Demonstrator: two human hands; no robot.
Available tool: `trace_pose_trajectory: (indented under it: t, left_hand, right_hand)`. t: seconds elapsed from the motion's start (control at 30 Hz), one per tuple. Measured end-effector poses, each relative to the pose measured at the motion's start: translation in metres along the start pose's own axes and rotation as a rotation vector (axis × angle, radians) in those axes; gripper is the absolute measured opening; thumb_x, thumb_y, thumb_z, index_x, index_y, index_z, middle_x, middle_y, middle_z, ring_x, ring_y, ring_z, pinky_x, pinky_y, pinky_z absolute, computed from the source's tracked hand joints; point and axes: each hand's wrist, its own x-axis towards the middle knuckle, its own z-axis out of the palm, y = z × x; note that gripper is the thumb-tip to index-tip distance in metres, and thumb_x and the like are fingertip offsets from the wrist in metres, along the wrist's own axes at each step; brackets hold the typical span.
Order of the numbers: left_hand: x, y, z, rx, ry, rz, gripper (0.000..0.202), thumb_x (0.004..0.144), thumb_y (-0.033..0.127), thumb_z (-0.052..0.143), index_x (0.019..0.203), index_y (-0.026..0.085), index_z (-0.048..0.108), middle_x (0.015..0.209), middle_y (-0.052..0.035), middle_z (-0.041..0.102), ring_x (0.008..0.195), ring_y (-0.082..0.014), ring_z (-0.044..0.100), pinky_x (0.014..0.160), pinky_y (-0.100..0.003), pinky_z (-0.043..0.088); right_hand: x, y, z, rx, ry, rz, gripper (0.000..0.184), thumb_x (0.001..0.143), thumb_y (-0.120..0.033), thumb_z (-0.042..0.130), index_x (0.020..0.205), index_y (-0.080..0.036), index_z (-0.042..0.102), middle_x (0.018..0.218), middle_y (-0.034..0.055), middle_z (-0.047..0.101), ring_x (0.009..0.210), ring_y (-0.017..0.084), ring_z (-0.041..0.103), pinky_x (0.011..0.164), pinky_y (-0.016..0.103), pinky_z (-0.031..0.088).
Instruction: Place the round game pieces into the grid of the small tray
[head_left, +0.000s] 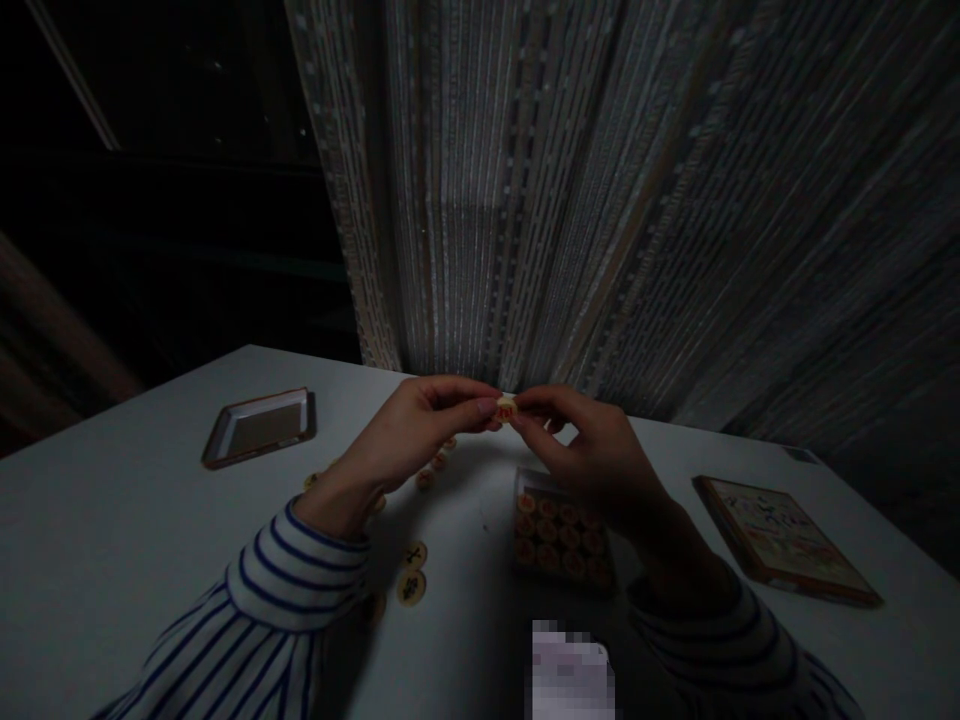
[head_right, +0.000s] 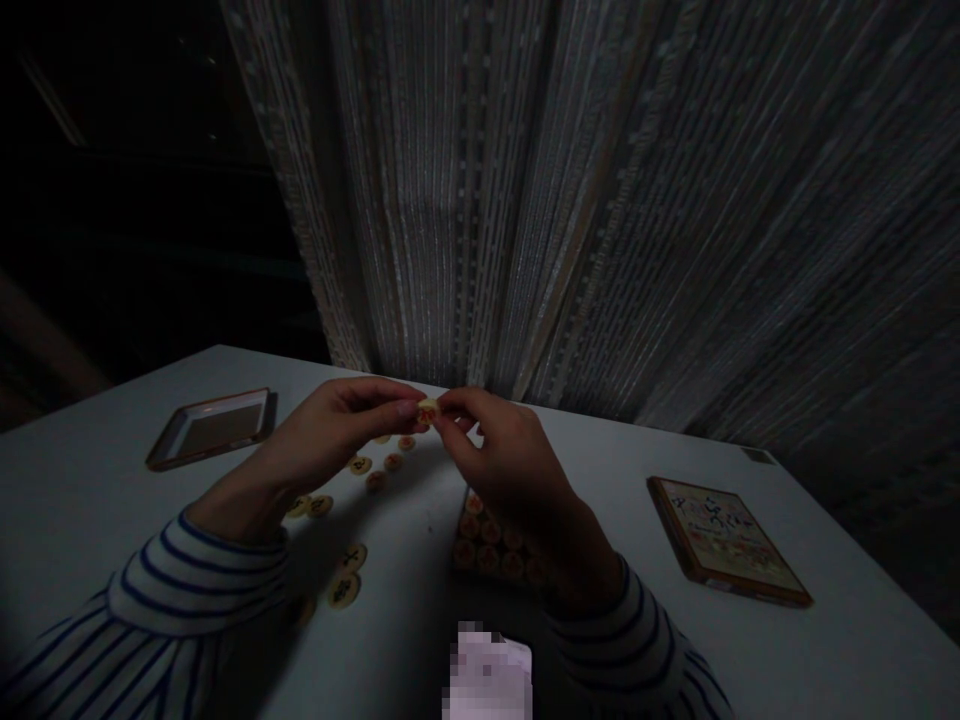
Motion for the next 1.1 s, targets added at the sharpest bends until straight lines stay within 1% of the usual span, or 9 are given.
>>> trace_pose_trajectory:
  t: [0.1, 0.17, 0.33, 0.47, 0.57, 0.73, 0.9, 1.0, 1.1]
  left_hand:
    - [0.0005, -0.0017, -0.0023, 0.039, -0.027, 0.022, 0.024, 0.067, 0.029, 0.072, 0.087, 0.015, 0.070, 0.088, -0.0052, 0.071, 0.084, -0.0167, 0.063, 0.081, -0.030, 0.047]
    - [0.0005, -0.0023, -0.0033, 0.054, -0.035, 0.033, 0.025, 0.066, 0.028, 0.073, 0.088, 0.016, 0.070, 0.090, -0.0047, 0.071, 0.086, -0.0162, 0.063, 0.082, -0.029, 0.046]
    - [-0.0007, -0.0005, -0.0031, 0.049, -0.017, 0.060, 0.028, 0.064, 0.026, 0.075, 0.090, 0.016, 0.068, 0.089, -0.0032, 0.071, 0.084, -0.0160, 0.063, 0.079, -0.029, 0.048]
    - [-0.0007, 0.0005, -0.0027, 0.061, -0.016, 0.068, 0.024, 0.066, 0.029, 0.073, 0.086, 0.015, 0.068, 0.086, -0.0042, 0.070, 0.082, -0.0162, 0.063, 0.078, -0.029, 0.048]
    - [0.0000, 0.0000, -0.0030, 0.050, -0.038, 0.042, 0.022, 0.070, 0.031, 0.070, 0.082, 0.014, 0.068, 0.078, -0.0043, 0.070, 0.074, -0.0149, 0.063, 0.073, -0.028, 0.048]
    - [0.0000, 0.0001, -0.0022, -0.007, -0.030, 0.011, 0.019, 0.071, 0.032, 0.068, 0.077, 0.013, 0.068, 0.070, -0.0022, 0.068, 0.064, -0.0121, 0.060, 0.068, -0.027, 0.048]
    - [-0.0001, 0.0003, -0.0006, -0.018, -0.048, -0.012, 0.018, 0.071, 0.030, 0.068, 0.080, 0.014, 0.069, 0.072, -0.0024, 0.068, 0.067, -0.0115, 0.060, 0.068, -0.024, 0.047]
    - [0.0003, -0.0001, 0.0015, -0.036, -0.021, -0.028, 0.017, 0.069, 0.028, 0.070, 0.079, 0.014, 0.069, 0.074, -0.0026, 0.069, 0.069, -0.0116, 0.061, 0.069, -0.024, 0.047]
    - [0.0004, -0.0001, 0.0043, -0.032, -0.008, -0.039, 0.016, 0.068, 0.027, 0.070, 0.077, 0.013, 0.069, 0.073, -0.0024, 0.070, 0.066, -0.0109, 0.060, 0.067, -0.023, 0.047]
  right_hand:
    - [0.0003, -0.0003, -0.0008, -0.114, 0.028, -0.125, 0.011, 0.081, -0.017, 0.054, 0.089, -0.018, 0.061, 0.081, 0.0030, 0.067, 0.074, 0.015, 0.061, 0.068, 0.028, 0.048]
    - [0.0009, -0.0005, -0.0013, -0.180, 0.045, -0.207, 0.011, 0.081, -0.015, 0.052, 0.088, -0.018, 0.060, 0.081, 0.0048, 0.066, 0.077, 0.017, 0.060, 0.071, 0.030, 0.048]
    - [0.0013, 0.0003, -0.0020, -0.193, 0.072, -0.318, 0.012, 0.082, -0.012, 0.050, 0.089, -0.018, 0.059, 0.086, 0.0066, 0.066, 0.084, 0.018, 0.060, 0.077, 0.033, 0.048]
    - [0.0004, -0.0001, -0.0020, -0.153, 0.063, -0.281, 0.012, 0.082, -0.015, 0.051, 0.091, -0.019, 0.059, 0.085, 0.0045, 0.066, 0.080, 0.016, 0.060, 0.073, 0.029, 0.049]
    - [0.0001, -0.0009, -0.0016, -0.119, 0.049, -0.236, 0.014, 0.083, -0.020, 0.053, 0.095, -0.019, 0.060, 0.085, 0.0034, 0.067, 0.074, 0.014, 0.061, 0.070, 0.028, 0.049]
    - [0.0009, -0.0009, -0.0027, -0.097, -0.033, -0.253, 0.020, 0.084, -0.023, 0.053, 0.102, -0.017, 0.061, 0.087, 0.0051, 0.068, 0.078, 0.015, 0.061, 0.072, 0.029, 0.048]
    - [0.0007, 0.0001, -0.0041, -0.139, -0.032, -0.221, 0.021, 0.082, -0.024, 0.057, 0.100, -0.014, 0.061, 0.086, 0.0068, 0.067, 0.077, 0.016, 0.061, 0.071, 0.029, 0.048]
    - [0.0005, 0.0017, -0.0038, -0.169, -0.038, -0.234, 0.024, 0.081, -0.025, 0.058, 0.102, -0.014, 0.061, 0.091, 0.0080, 0.067, 0.081, 0.018, 0.061, 0.073, 0.032, 0.048]
    - [0.0003, 0.0041, -0.0036, -0.196, -0.058, -0.252, 0.026, 0.082, -0.025, 0.056, 0.106, -0.014, 0.059, 0.094, 0.0087, 0.067, 0.087, 0.019, 0.060, 0.075, 0.033, 0.047]
